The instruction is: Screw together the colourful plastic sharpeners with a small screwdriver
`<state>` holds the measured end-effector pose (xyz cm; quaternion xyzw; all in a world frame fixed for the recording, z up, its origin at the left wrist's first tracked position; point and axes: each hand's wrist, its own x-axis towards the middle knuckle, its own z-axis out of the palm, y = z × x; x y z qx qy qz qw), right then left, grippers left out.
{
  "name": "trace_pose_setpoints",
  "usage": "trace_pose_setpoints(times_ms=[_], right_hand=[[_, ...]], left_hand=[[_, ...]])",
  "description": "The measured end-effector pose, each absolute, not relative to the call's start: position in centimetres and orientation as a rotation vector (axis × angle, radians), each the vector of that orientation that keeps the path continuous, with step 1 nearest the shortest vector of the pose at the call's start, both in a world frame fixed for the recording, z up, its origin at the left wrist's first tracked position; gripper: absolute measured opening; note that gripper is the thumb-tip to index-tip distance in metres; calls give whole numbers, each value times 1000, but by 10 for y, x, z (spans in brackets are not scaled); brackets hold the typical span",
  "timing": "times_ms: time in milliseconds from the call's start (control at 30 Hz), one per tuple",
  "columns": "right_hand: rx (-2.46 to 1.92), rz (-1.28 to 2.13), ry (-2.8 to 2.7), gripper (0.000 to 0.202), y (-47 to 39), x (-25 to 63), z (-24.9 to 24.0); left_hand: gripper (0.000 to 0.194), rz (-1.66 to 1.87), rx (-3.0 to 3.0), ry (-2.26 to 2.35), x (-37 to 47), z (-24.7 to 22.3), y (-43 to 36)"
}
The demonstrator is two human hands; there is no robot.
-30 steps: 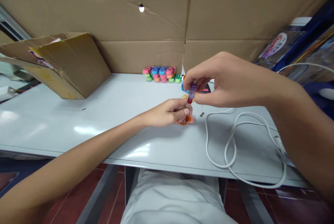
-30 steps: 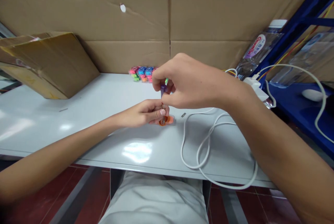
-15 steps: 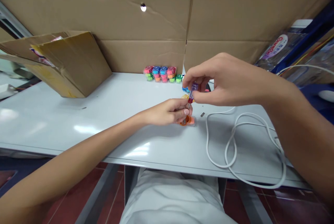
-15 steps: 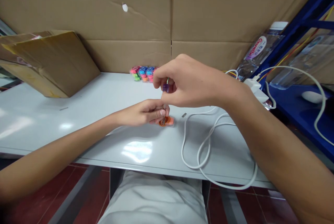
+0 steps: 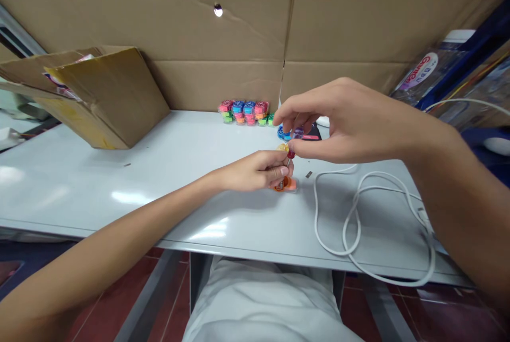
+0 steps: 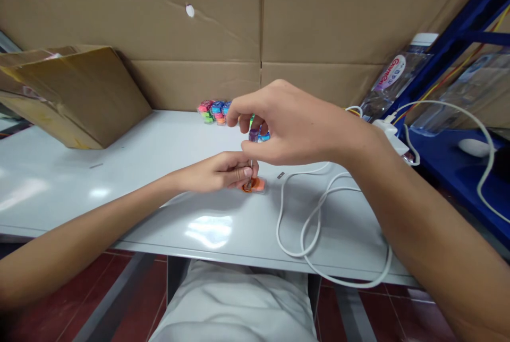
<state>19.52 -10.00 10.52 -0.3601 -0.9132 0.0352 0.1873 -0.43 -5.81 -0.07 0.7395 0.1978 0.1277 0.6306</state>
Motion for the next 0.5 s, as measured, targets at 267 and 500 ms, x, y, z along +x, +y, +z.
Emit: trace_pose_setpoints(times_ms=[267,500], right_hand=[[-1003,80,-2574,26,-100,196,105],[-1030,24,-2552,19,-98,196,103]], left_hand=[[16,303,1644,452,-4,-1,-59],[20,288,1673,453,-4,-1,-58]])
